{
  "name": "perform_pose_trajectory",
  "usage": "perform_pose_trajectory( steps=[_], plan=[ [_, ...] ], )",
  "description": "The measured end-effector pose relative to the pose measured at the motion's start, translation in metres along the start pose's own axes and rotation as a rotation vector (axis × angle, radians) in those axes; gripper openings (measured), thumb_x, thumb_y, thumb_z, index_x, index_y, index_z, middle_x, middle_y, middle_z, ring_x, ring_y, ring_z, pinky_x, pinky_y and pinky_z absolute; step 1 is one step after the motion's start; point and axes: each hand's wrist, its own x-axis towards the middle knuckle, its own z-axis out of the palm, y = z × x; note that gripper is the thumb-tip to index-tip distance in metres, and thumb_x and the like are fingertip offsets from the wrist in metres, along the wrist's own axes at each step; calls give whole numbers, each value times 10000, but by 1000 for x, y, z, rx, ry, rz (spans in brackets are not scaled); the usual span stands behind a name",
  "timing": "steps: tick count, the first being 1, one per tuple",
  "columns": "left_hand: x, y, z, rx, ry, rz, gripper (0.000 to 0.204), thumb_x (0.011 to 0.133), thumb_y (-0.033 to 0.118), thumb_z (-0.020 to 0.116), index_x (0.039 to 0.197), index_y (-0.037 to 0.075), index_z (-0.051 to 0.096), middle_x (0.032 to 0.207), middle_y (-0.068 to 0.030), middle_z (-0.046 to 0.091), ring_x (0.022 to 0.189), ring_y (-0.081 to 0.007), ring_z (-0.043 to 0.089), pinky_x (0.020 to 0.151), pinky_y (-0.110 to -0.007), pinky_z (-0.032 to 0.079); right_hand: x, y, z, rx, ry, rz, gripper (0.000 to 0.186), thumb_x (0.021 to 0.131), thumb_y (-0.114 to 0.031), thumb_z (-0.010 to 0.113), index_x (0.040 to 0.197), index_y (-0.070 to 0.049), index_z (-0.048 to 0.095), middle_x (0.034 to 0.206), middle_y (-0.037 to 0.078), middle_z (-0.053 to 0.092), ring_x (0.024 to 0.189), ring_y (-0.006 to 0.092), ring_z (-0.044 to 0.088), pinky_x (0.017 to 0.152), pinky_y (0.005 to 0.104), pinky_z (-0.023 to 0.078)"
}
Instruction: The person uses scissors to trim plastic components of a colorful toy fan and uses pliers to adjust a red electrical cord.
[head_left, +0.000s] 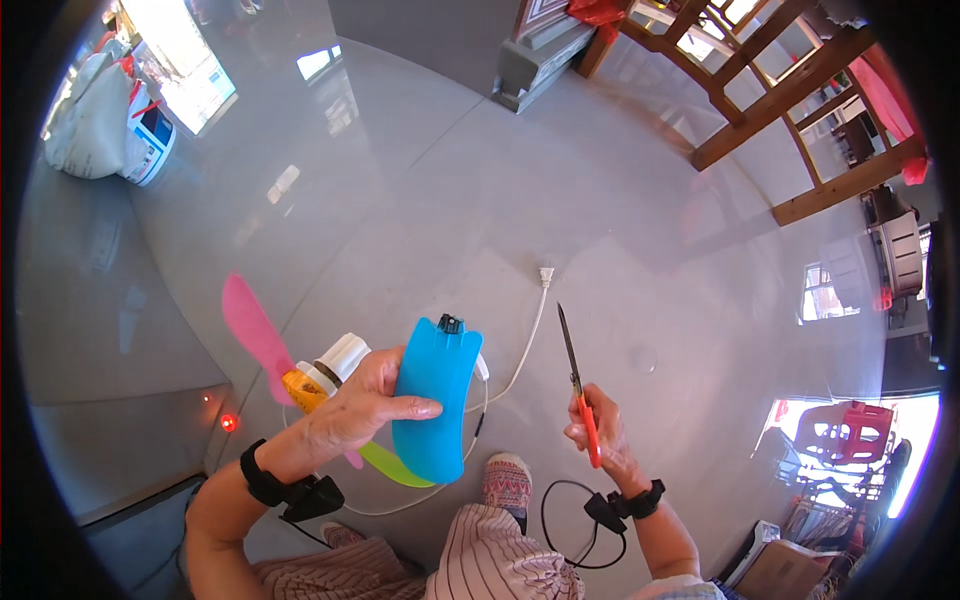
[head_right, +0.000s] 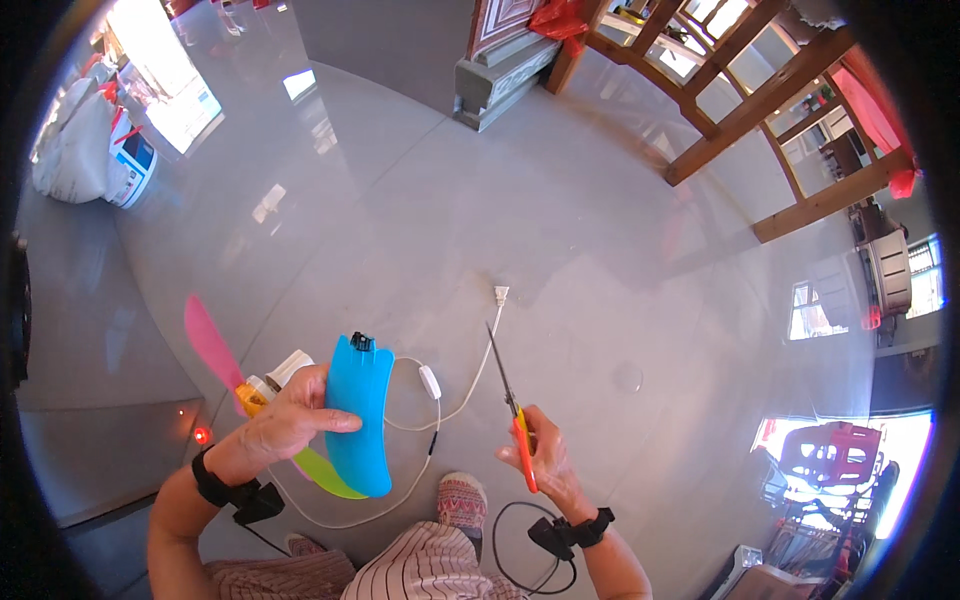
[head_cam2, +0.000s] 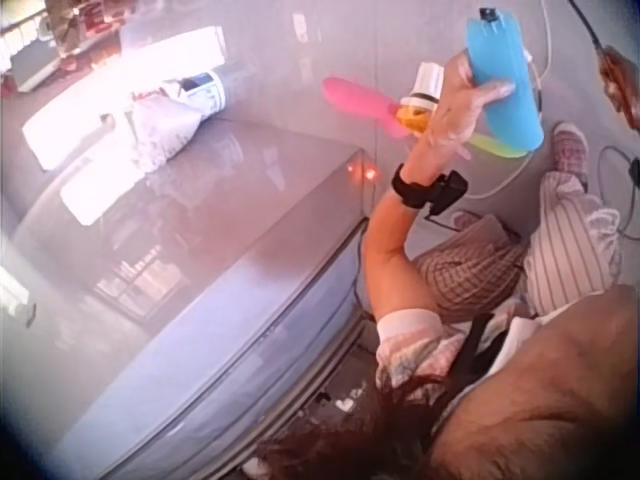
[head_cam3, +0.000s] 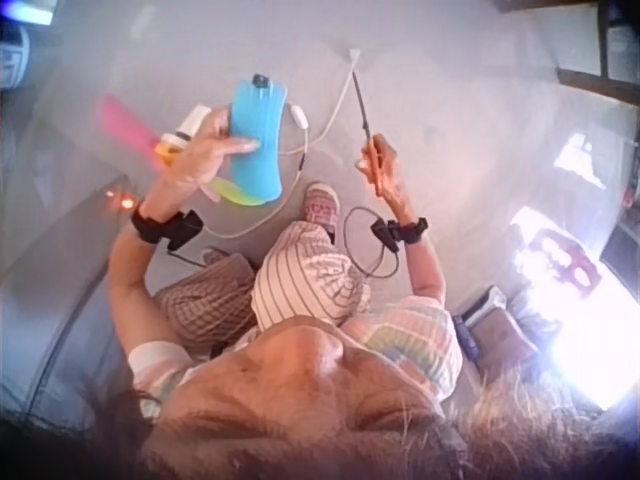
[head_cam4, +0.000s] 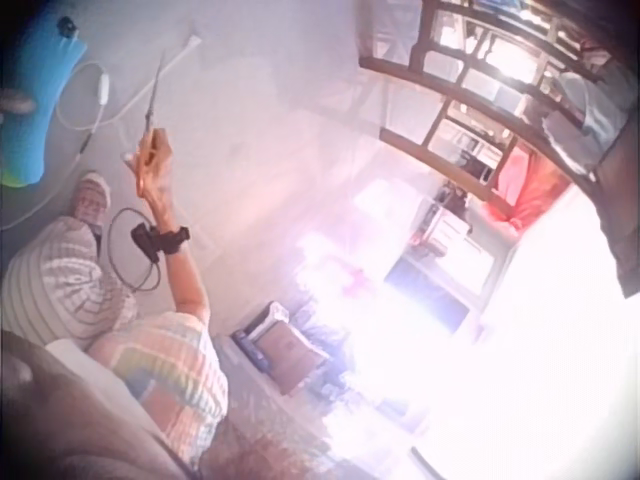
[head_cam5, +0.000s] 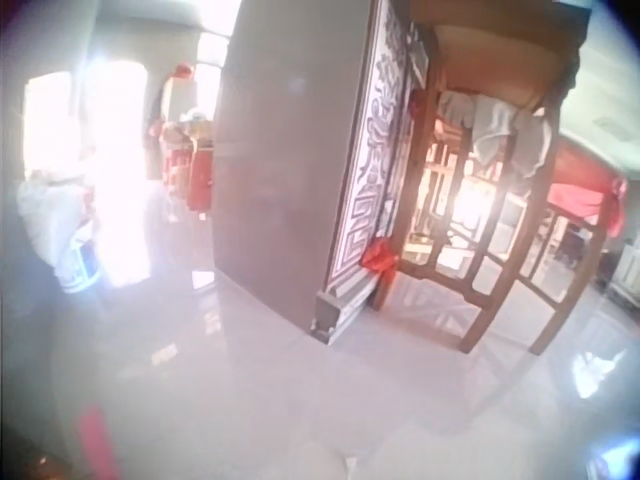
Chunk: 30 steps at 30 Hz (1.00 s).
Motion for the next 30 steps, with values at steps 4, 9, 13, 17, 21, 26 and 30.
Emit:
perform_pose_trajectory(
  steps=[4,9,13,17,21,26,30],
  plan=[
    [5,14,11,-78,-1,32,351,819,183,616,1092,-10,507,936,-77,607,826,-141,594,734,-280,492,7,-45,-6,-153,-162,-292,719,689,-619,619,978,8,418,797,110,504,703,216,474,657,340,426],
    [8,13,12,-66,-52,27,381,828,196,610,1119,-20,494,917,-102,616,799,-170,620,698,-304,521,4,-77,-4,-138,-262,-273,794,653,-682,591,994,11,408,800,134,493,701,262,471,667,354,420],
    [8,11,13,-77,-105,-32,388,826,193,612,1127,-20,491,917,-110,620,807,-176,626,698,-308,529,5,-76,-4,-263,-324,-261,761,653,-624,638,999,12,405,765,142,476,684,285,469,649,370,408],
    [11,7,12,-70,-112,-87,396,822,195,617,1132,-17,490,919,-111,623,808,-177,627,697,-309,529,4,-74,-1,-248,-304,-296,739,649,-581,671,1008,7,402,746,145,464,674,300,466,632,378,399],
    [13,4,13,-48,-122,-92,382,822,201,619,1115,-14,502,920,-109,626,811,-167,626,704,-300,524,4,-74,-3,-317,-287,-337,742,652,-547,688,1056,2,395,815,166,487,731,330,503,663,385,418],
    [14,-1,9,6,-163,-139,356,825,204,616,1089,-14,519,921,-103,628,802,-153,622,706,-281,517,1,-86,-8,-410,-330,-305,748,656,-523,697,1090,3,390,914,180,497,794,352,525,698,401,431],
    [15,1,11,-15,-157,-175,339,821,179,621,1084,-10,524,923,-93,629,806,-143,616,711,-273,512,3,-78,-5,-429,-279,-339,758,631,-587,676,1021,-2,393,827,143,433,695,305,443,626,382,385]
  ],
)
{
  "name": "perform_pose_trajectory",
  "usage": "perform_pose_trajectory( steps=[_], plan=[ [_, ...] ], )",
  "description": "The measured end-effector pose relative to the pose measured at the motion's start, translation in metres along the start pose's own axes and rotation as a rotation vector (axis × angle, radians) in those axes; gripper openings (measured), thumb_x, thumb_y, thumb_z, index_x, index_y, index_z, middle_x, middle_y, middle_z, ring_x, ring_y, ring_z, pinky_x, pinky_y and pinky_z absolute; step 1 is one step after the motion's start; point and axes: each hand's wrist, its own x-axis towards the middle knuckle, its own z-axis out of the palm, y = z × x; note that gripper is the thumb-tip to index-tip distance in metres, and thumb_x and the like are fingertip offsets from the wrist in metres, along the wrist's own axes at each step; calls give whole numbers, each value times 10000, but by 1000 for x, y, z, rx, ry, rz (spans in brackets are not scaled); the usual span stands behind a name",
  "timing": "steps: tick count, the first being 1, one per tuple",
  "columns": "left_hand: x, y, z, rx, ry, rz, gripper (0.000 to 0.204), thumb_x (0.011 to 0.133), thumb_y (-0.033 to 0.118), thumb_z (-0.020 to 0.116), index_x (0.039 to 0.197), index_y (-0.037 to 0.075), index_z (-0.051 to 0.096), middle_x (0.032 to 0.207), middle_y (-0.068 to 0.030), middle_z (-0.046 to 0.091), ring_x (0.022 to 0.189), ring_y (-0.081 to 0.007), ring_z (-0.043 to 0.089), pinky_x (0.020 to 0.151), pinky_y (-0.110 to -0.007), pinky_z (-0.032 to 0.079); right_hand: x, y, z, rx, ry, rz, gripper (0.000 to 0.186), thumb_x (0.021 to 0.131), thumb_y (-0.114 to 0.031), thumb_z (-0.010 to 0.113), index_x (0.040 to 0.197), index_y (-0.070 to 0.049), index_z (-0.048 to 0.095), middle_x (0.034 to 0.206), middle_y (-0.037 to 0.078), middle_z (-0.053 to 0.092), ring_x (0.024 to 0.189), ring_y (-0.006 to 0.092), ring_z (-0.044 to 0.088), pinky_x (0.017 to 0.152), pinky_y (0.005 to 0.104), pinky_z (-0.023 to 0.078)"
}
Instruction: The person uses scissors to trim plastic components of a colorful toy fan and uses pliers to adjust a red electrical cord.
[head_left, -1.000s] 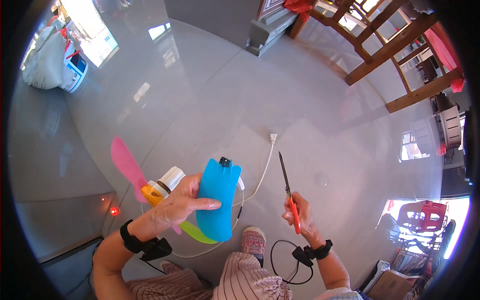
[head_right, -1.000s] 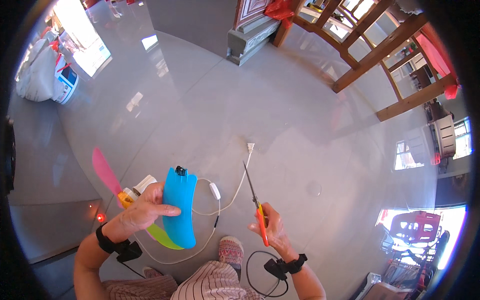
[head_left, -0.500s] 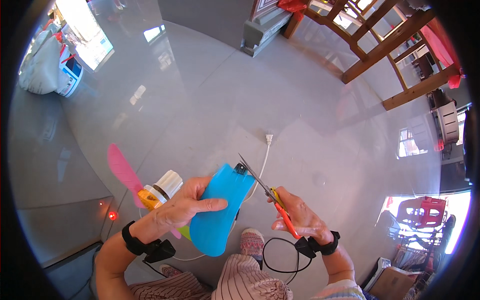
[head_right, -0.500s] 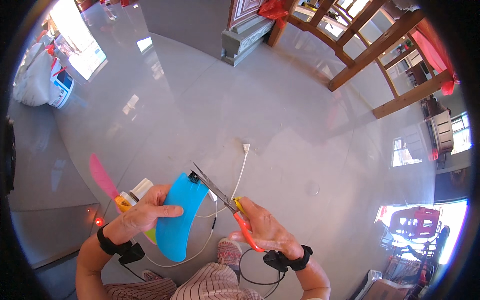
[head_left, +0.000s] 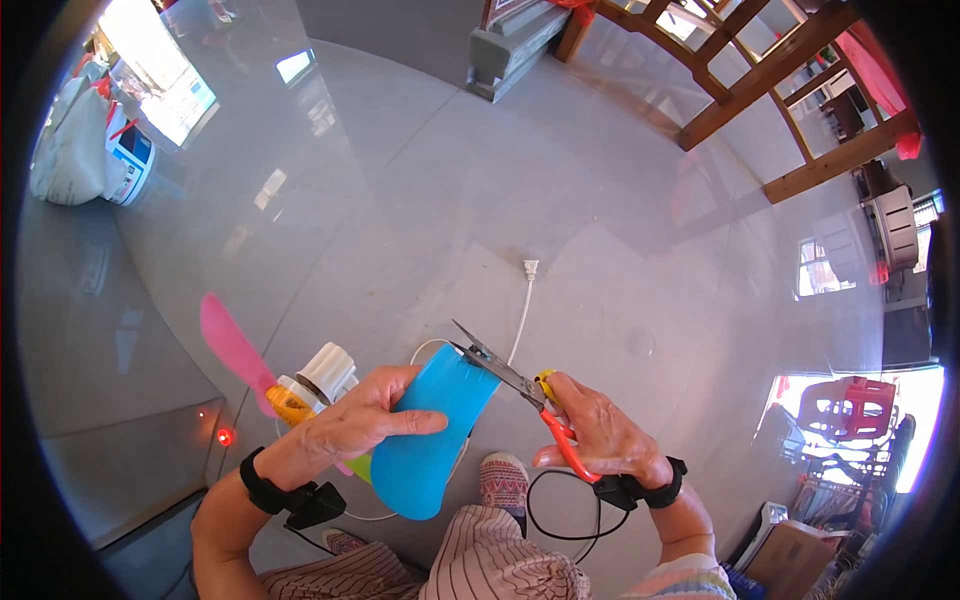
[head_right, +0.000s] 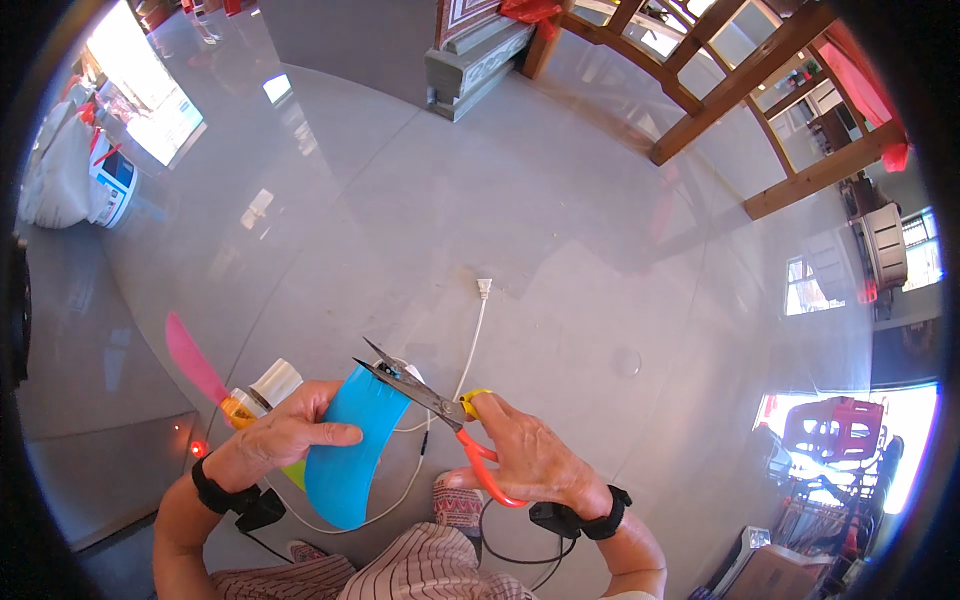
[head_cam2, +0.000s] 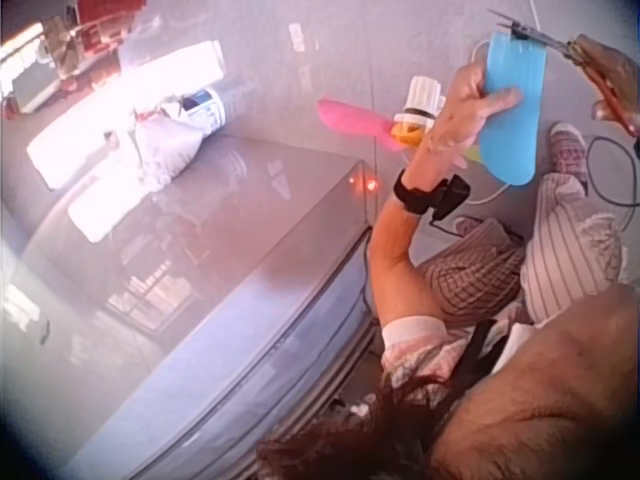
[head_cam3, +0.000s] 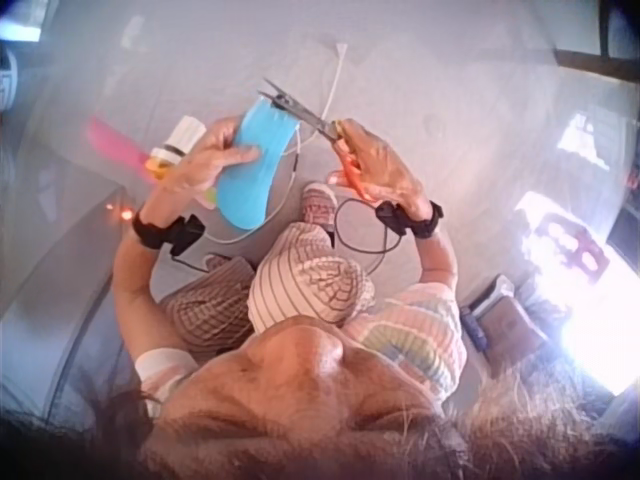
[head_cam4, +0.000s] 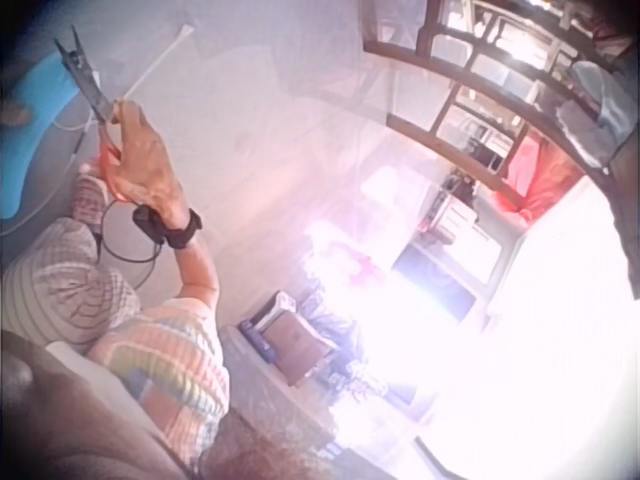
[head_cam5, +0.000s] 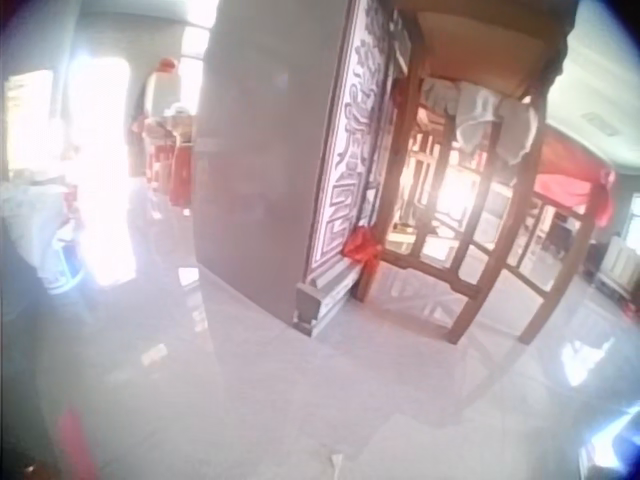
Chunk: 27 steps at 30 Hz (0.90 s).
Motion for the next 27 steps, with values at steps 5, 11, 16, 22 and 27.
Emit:
perform_pose_trajectory(
  steps=[5,11,16,22,27],
  plan=[
    [2,-1,-1,-22,-18,5,318,817,132,622,1085,-9,524,929,-75,623,815,-127,604,711,-270,509,-1,-4,-1,-30,83,-28,785,595,-655,657,953,-5,401,706,102,383,594,249,376,546,355,346],
    [2,-1,-4,-24,-31,-9,322,812,114,624,1091,-10,519,940,-64,619,827,-121,598,715,-271,509,-3,-6,0,-109,135,-42,777,580,-692,630,907,-15,434,584,77,370,491,223,348,466,335,337],
    [2,1,-3,-49,-21,-51,337,809,102,624,1109,-1,509,951,-76,621,829,-138,604,731,-292,514,-2,-3,8,-110,264,-107,746,594,-709,597,816,-15,439,544,81,370,454,214,359,429,319,339],
    [2,7,-1,-147,-68,-61,391,801,97,635,1143,-4,477,959,-115,621,850,-188,619,748,-337,522,-6,-10,7,-127,125,13,695,639,-620,642,831,16,437,621,174,479,529,353,505,493,375,416],
    [2,13,3,-191,-67,-82,430,797,105,641,1167,-4,452,963,-131,617,860,-211,621,756,-357,524,-7,-6,12,-88,170,-36,662,652,-594,653,798,4,409,586,173,457,511,363,486,475,380,404]
  ],
)
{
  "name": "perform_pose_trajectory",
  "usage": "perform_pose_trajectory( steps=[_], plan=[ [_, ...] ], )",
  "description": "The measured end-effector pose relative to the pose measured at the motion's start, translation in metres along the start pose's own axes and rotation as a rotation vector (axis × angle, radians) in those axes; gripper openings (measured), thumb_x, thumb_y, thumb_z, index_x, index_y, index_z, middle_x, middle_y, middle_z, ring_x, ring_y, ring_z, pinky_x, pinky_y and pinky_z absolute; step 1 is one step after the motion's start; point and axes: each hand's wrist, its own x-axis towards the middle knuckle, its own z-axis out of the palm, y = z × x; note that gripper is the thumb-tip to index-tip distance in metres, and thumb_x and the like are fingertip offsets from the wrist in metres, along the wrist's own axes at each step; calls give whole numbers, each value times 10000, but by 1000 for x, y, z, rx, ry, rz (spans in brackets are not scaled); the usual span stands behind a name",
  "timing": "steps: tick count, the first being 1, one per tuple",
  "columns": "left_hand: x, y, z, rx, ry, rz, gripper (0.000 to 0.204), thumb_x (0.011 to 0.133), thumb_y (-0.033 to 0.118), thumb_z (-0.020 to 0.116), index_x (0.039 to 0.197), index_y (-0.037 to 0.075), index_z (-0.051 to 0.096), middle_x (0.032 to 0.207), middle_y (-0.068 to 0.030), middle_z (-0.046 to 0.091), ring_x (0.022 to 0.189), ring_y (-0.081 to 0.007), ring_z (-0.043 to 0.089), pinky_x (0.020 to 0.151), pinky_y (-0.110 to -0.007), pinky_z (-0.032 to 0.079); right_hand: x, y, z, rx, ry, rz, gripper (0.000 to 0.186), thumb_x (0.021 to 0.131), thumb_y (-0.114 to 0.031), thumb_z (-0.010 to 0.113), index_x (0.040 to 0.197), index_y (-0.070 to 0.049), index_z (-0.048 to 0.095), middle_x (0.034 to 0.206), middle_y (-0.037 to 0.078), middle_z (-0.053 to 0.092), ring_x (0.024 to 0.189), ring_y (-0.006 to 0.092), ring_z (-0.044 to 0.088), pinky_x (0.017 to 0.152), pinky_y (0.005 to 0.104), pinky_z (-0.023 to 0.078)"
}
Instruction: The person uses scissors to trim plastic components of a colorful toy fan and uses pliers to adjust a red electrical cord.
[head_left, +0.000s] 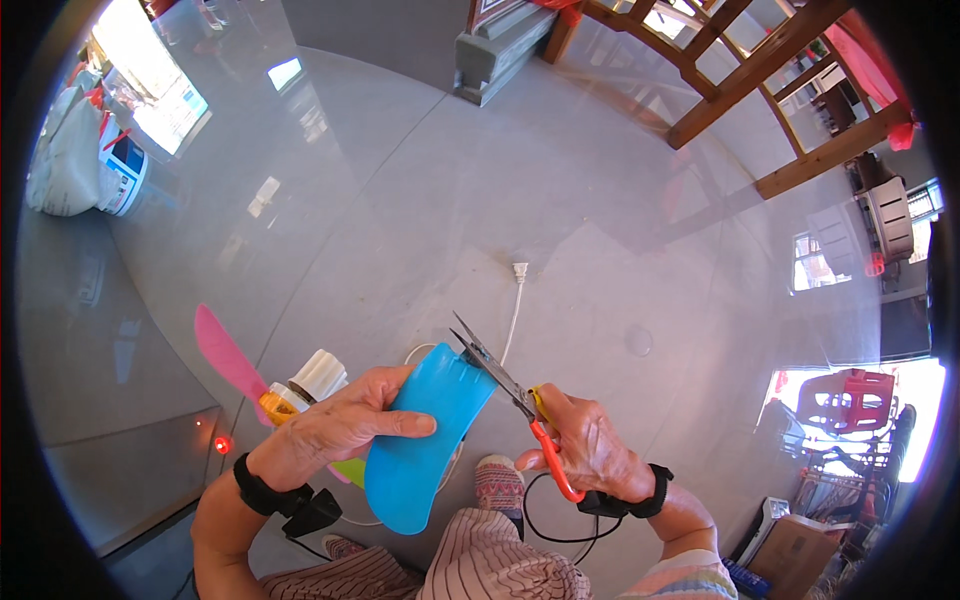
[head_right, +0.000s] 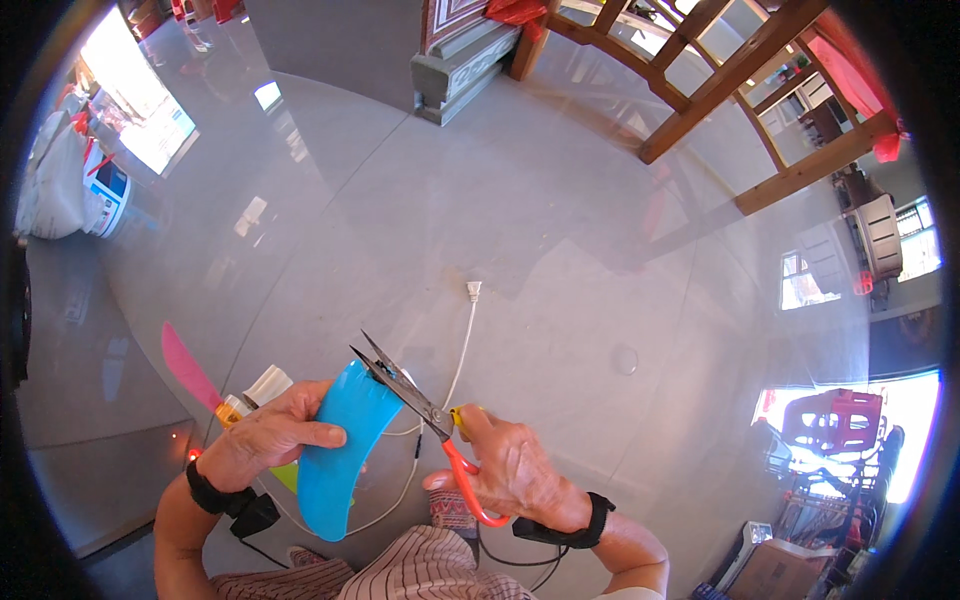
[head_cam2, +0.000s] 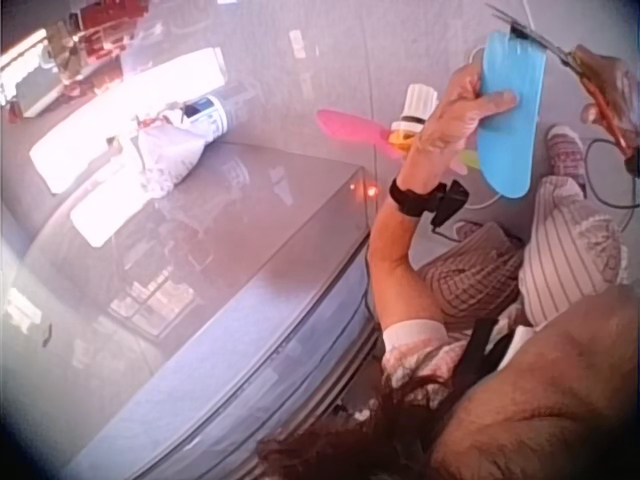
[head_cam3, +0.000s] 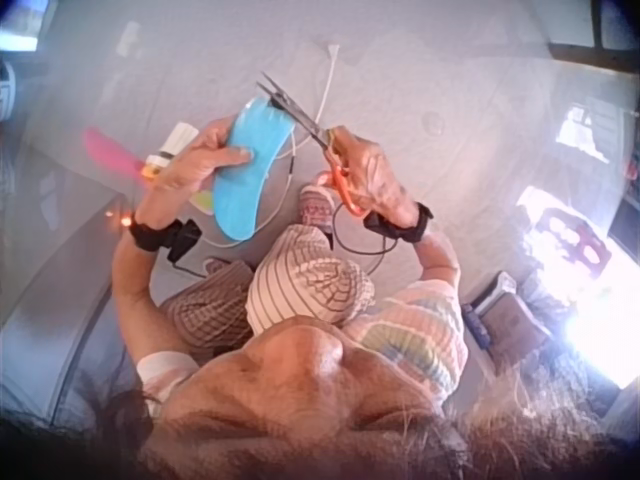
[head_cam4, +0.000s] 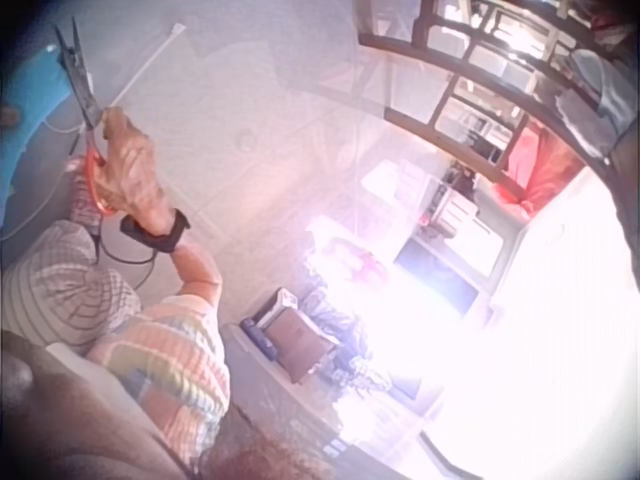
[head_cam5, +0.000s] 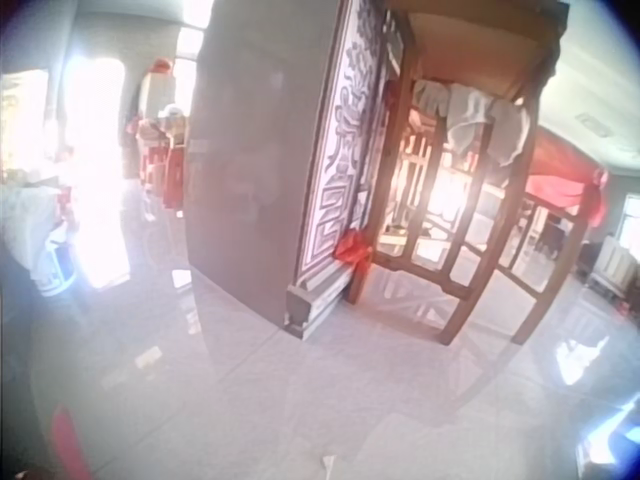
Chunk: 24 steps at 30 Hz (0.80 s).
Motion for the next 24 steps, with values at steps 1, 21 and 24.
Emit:
perform_pose_trajectory(
  steps=[1,21,24],
  plan=[
    [0,1,0,-8,5,-11,445,796,110,644,1176,-3,444,969,-132,614,863,-213,621,758,-359,523,0,0,0,6,-4,4,655,652,-585,659,795,2,405,582,175,452,505,368,477,470,384,399],
    [3,4,-2,-3,-55,6,553,777,154,675,1224,-5,391,985,-152,603,866,-231,623,768,-382,521,-3,-8,0,-6,70,27,546,716,-472,670,801,10,428,581,166,491,528,362,536,465,383,419],
    [3,5,-1,-15,-56,12,556,774,151,677,1224,-4,390,978,-152,605,861,-229,624,764,-378,522,-4,-6,0,-7,65,34,553,719,-483,662,807,13,433,592,169,499,525,360,539,458,383,419]
  ],
)
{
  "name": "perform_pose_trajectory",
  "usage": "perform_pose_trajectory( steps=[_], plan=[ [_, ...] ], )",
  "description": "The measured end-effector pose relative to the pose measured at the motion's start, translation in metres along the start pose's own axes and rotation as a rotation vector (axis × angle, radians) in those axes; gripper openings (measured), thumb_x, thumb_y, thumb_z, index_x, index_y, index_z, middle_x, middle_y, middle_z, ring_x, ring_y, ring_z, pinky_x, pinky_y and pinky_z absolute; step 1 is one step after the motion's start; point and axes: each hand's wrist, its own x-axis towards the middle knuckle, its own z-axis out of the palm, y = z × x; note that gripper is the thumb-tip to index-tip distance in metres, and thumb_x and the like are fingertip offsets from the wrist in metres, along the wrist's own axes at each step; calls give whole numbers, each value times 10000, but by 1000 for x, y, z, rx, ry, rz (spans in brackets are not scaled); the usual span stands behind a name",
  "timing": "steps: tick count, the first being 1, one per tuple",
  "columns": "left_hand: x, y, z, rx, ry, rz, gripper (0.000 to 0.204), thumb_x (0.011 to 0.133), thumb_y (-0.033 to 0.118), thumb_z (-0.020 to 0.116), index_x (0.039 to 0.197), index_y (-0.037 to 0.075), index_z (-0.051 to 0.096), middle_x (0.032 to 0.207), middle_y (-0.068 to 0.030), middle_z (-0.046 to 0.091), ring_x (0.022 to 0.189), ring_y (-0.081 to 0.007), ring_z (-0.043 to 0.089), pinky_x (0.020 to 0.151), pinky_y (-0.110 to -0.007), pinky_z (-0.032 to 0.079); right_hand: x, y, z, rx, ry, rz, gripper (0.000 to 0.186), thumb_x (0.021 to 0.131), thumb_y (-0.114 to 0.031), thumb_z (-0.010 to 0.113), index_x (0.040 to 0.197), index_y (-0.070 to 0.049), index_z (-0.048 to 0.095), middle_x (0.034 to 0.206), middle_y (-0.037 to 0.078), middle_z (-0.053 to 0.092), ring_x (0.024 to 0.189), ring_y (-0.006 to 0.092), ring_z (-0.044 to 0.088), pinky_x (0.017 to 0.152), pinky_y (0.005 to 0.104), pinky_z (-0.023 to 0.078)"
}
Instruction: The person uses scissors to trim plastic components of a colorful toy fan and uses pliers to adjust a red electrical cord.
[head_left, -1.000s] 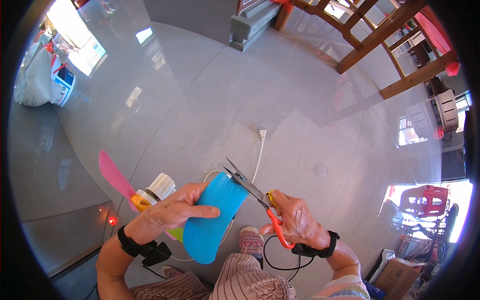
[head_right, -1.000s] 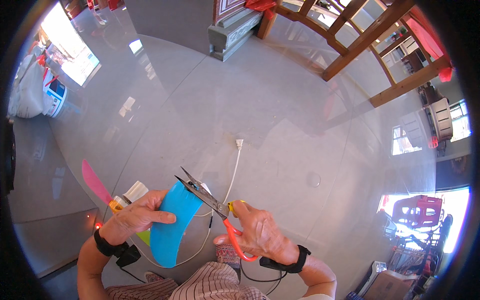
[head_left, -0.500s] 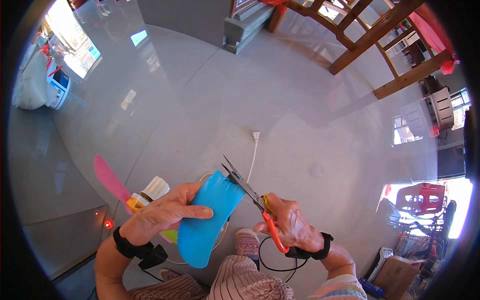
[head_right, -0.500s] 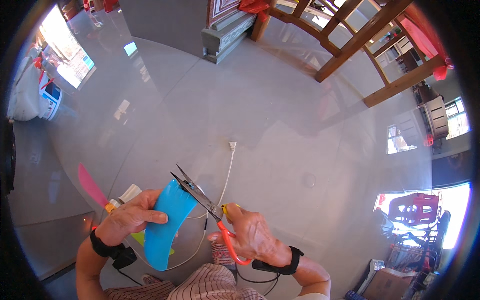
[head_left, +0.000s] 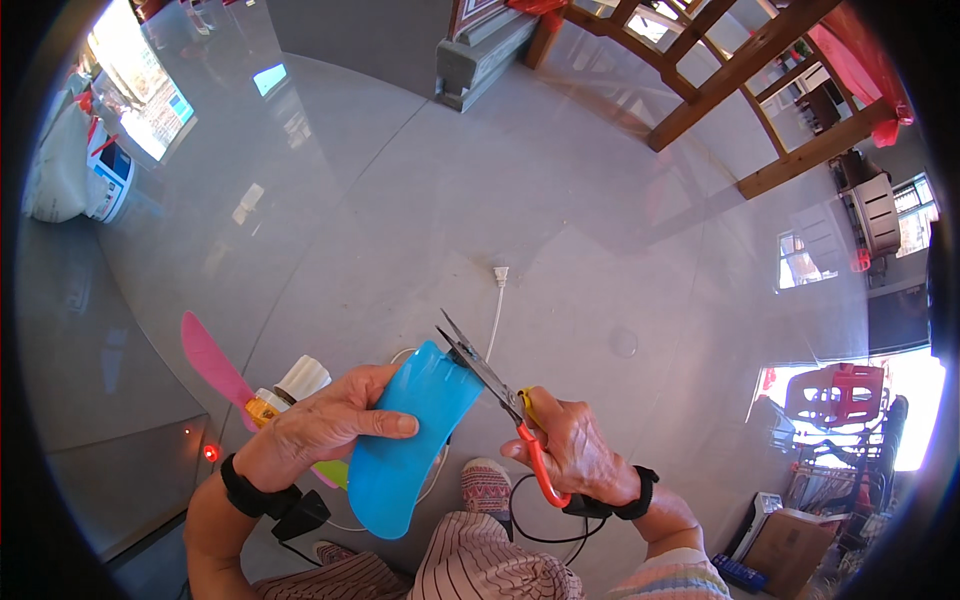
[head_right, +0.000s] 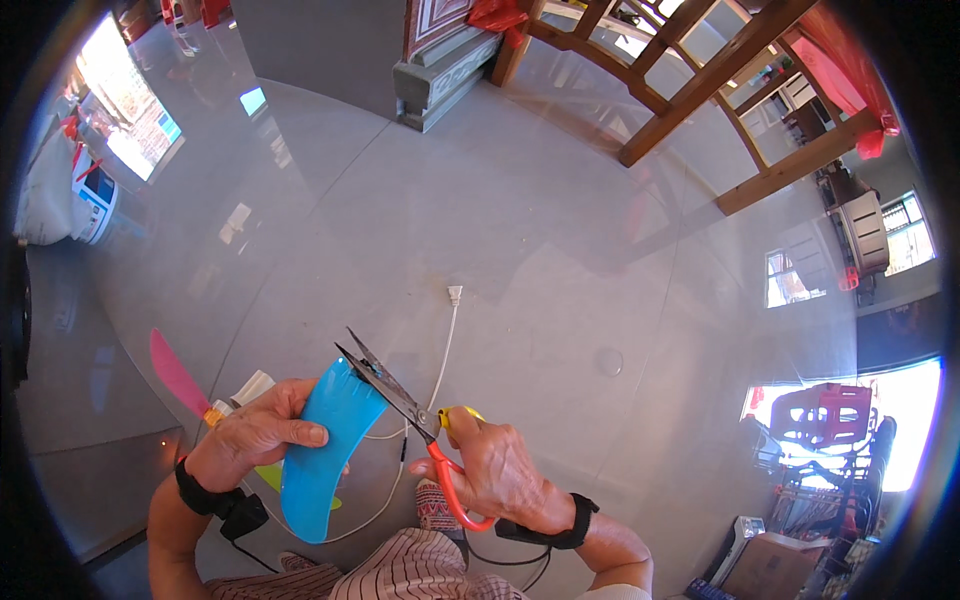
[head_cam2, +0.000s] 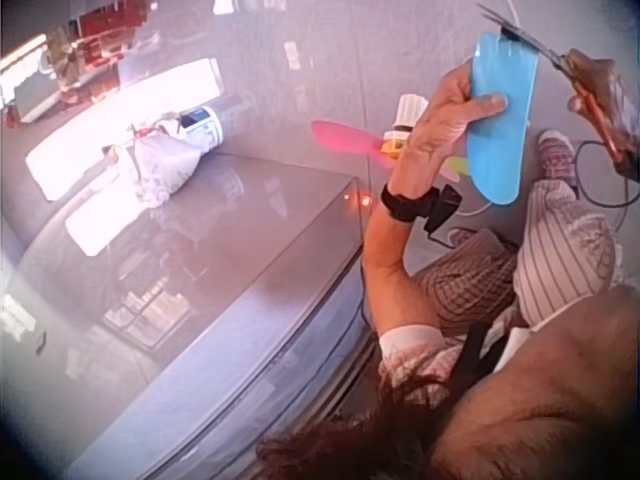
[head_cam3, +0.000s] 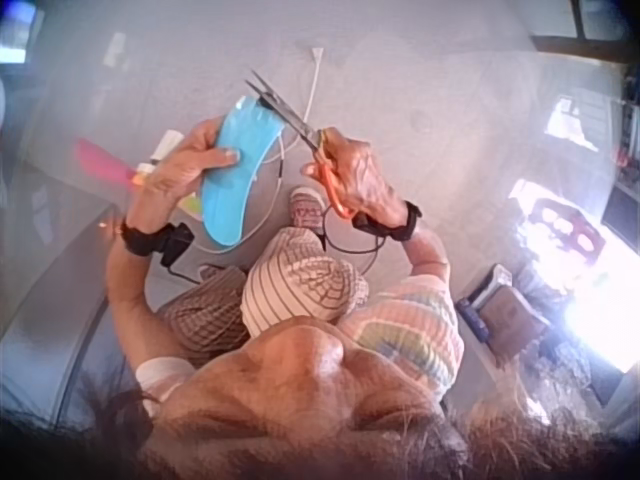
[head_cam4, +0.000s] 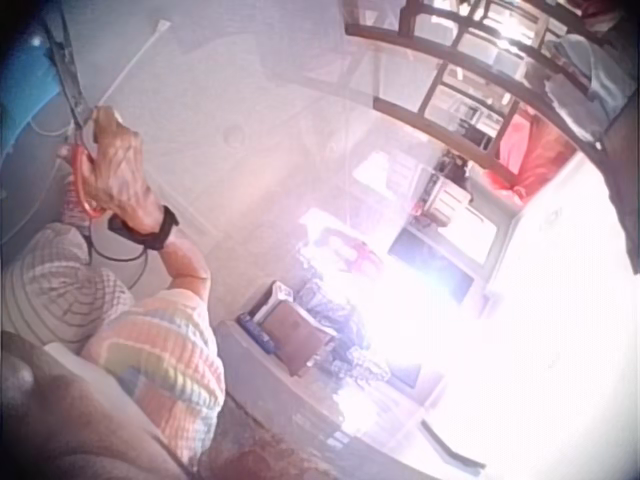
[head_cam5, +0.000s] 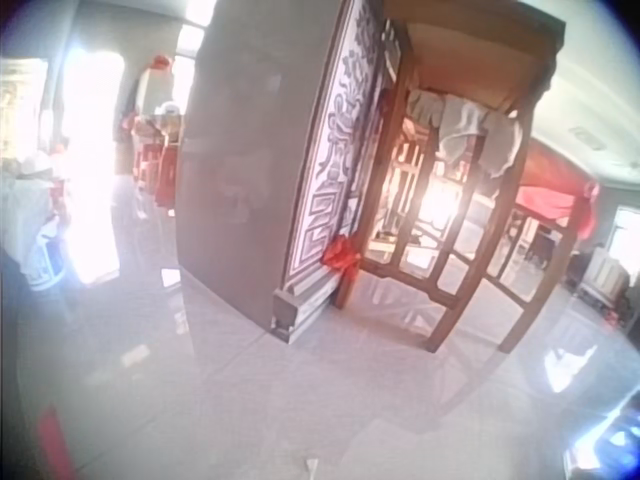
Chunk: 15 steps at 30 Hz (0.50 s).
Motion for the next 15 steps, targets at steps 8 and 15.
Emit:
perform_pose_trajectory(
  steps=[8,15],
  plan=[
    [2,-14,2,141,-59,-183,452,798,113,643,1186,-7,444,986,-110,609,864,-177,613,765,-323,516,10,-9,-8,-150,104,-95,658,690,-539,658,944,35,461,773,199,544,621,365,573,522,384,456],
    [-2,-6,10,97,49,-11,383,809,114,633,1145,1,488,970,-71,612,851,-139,597,748,-288,509,5,-11,-24,-216,125,-70,672,655,-519,700,988,15,464,947,191,500,820,362,563,650,408,467]
  ],
)
